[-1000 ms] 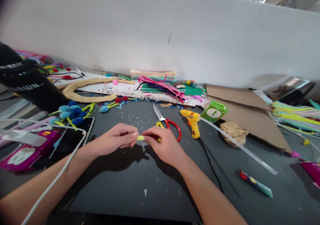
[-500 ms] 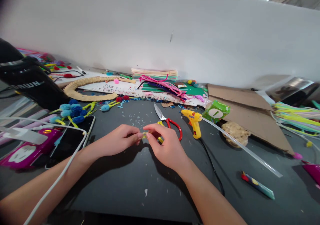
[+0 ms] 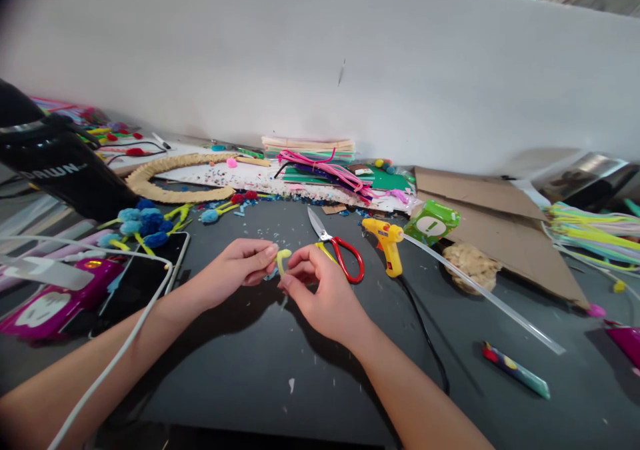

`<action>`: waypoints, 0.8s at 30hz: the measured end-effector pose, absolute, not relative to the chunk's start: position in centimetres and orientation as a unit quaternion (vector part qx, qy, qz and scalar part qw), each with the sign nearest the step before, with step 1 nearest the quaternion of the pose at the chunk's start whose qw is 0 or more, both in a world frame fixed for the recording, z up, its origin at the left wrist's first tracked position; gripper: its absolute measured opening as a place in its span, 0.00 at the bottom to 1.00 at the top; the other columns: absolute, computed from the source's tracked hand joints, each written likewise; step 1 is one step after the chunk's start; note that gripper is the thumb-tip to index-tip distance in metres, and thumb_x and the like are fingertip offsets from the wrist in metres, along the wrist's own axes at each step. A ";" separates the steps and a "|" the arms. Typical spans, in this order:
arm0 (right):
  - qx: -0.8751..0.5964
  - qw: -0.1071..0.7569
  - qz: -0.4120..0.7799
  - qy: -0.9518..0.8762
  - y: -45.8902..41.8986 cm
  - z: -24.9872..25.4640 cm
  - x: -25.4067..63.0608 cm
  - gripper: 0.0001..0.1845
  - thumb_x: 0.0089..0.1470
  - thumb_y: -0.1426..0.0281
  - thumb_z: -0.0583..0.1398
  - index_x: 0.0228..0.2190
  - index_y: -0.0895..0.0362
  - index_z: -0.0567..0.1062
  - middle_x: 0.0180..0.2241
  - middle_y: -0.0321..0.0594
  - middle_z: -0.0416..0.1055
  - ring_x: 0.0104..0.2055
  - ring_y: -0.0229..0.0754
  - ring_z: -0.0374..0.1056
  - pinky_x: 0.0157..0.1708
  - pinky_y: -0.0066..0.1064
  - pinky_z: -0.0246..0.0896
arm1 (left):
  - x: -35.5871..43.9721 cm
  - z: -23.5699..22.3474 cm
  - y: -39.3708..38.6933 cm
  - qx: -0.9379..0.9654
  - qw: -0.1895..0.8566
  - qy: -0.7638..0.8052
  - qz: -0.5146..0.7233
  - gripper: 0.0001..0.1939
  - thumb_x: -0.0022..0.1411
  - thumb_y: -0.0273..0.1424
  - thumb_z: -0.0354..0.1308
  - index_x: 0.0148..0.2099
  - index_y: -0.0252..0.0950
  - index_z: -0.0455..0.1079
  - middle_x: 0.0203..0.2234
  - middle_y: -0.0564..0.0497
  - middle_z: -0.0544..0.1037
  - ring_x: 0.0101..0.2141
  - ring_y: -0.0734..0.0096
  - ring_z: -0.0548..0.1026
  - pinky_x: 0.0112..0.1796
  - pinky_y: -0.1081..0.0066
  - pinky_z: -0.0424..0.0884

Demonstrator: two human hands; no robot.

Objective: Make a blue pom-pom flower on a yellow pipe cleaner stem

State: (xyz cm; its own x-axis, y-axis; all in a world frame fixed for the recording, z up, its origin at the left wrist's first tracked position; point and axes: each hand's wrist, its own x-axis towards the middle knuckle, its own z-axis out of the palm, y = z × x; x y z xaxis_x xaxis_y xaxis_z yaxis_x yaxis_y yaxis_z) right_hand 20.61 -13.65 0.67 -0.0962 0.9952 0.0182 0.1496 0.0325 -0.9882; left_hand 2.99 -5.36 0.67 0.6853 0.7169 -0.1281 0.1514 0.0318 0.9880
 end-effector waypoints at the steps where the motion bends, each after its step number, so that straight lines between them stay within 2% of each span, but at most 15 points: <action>1: -0.507 0.441 0.486 -0.559 -13.5 0.6 20.8 0.09 0.56 0.66 0.61 0.37 0.54 0.66 0.32 0.36 0.74 0.36 0.40 0.75 0.40 0.33 0.70 | 2.9 0.7 -5.4 0.659 0.642 0.321 0.223 0.24 0.66 0.48 0.50 0.27 0.33 0.64 0.15 0.58 0.56 0.19 0.81 0.53 0.22 0.75 0.48; 10: -0.477 0.378 0.488 -0.626 -12.8 0.6 21.7 0.10 0.58 0.66 0.59 0.36 0.54 0.80 0.35 0.39 0.78 0.39 0.42 0.74 0.41 0.33 0.69 | 2.5 1.5 -5.6 0.701 0.652 0.266 0.115 0.26 0.63 0.51 0.51 0.29 0.31 0.67 0.18 0.56 0.63 0.20 0.81 0.57 0.21 0.76 0.51; 16: -0.521 0.382 0.404 -0.648 -12.3 0.5 22.2 0.08 0.56 0.67 0.61 0.35 0.54 0.80 0.34 0.38 0.78 0.36 0.40 0.74 0.38 0.31 0.68 | 2.6 1.5 -5.8 0.746 0.604 0.274 0.055 0.27 0.63 0.51 0.50 0.29 0.31 0.71 0.13 0.57 0.60 0.17 0.80 0.55 0.20 0.75 0.50; 20: -0.536 0.408 0.347 -0.653 -12.5 0.6 22.0 0.07 0.56 0.68 0.60 0.36 0.54 0.78 0.36 0.39 0.78 0.38 0.41 0.74 0.39 0.31 0.69 | 2.9 0.9 -6.0 0.759 0.556 0.332 0.069 0.27 0.62 0.51 0.51 0.29 0.32 0.73 0.15 0.55 0.65 0.18 0.80 0.58 0.20 0.76 0.51; 24: -0.548 0.448 0.312 -0.634 -12.8 0.6 21.7 0.07 0.56 0.68 0.61 0.37 0.54 0.77 0.35 0.39 0.77 0.38 0.41 0.74 0.39 0.31 0.69 | 3.1 0.6 -5.9 0.748 0.541 0.371 0.101 0.23 0.59 0.49 0.56 0.29 0.32 0.74 0.16 0.55 0.68 0.18 0.79 0.61 0.20 0.77 0.54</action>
State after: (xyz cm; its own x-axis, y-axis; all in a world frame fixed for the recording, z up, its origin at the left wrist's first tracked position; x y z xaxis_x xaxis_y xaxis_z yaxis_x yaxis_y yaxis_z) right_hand 21.65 -12.85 0.58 0.0019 0.9740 0.2267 0.4151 0.2055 -0.8862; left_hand 3.09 -5.92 0.63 0.7036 0.6652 -0.2500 0.4458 -0.1392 0.8842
